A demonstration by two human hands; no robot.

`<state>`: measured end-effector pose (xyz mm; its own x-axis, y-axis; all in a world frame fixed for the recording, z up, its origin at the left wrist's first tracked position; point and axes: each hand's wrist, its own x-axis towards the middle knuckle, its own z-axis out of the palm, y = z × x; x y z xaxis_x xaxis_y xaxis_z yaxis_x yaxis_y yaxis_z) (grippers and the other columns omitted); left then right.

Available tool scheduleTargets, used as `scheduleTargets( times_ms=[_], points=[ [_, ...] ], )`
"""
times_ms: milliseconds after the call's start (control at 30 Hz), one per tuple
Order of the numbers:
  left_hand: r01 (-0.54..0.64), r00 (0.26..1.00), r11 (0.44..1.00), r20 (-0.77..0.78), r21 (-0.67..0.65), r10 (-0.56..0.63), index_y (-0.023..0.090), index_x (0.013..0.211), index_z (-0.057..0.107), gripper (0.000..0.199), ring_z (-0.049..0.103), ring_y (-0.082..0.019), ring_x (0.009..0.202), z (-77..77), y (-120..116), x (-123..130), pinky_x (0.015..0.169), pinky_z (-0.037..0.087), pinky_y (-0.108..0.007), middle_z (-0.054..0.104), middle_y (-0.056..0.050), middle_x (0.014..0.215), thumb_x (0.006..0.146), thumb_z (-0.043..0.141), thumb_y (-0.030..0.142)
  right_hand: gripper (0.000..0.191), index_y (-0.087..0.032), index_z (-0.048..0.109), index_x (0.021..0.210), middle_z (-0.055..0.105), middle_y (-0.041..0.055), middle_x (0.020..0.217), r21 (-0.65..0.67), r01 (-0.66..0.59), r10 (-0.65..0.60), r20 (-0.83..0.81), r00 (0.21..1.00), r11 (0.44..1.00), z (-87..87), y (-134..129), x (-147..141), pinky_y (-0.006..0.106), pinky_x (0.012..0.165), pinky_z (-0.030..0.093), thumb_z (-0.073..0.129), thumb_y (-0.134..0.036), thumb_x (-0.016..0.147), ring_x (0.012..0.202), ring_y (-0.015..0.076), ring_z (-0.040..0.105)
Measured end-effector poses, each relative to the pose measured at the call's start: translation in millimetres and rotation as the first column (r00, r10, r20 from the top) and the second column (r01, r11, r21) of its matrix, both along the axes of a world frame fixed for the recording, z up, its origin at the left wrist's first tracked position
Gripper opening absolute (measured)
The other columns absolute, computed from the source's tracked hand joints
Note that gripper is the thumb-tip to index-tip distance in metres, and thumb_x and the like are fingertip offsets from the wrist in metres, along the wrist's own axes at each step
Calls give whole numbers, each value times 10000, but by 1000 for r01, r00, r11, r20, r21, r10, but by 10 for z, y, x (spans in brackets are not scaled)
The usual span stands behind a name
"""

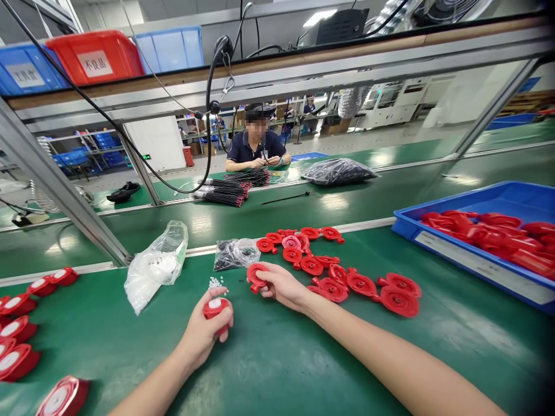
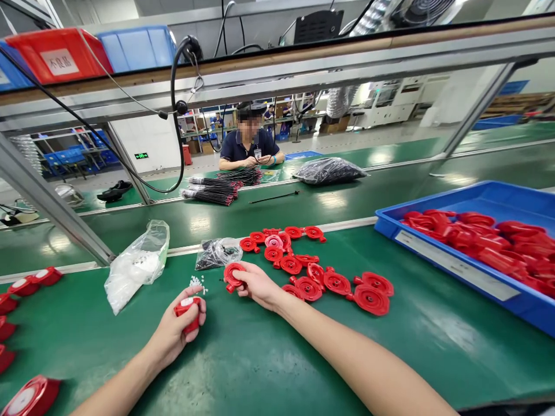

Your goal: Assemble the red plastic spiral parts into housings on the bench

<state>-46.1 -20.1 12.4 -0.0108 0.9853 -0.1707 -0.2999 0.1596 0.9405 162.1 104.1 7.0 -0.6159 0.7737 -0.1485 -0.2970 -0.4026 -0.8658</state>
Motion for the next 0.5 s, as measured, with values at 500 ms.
scheduleTargets(
  times_ms=[500],
  points=[
    [-80,978,997,192,10,76,141,1025,698,483,667,-163,765,50,3,-13,615,572,-231,734,-74,891,680,983,322,690,-235,386,1226,704,17,987,110,-250,224,207,952,962,9,-221,10,166,450,386,854,-222,719,619,111,646]
  ],
)
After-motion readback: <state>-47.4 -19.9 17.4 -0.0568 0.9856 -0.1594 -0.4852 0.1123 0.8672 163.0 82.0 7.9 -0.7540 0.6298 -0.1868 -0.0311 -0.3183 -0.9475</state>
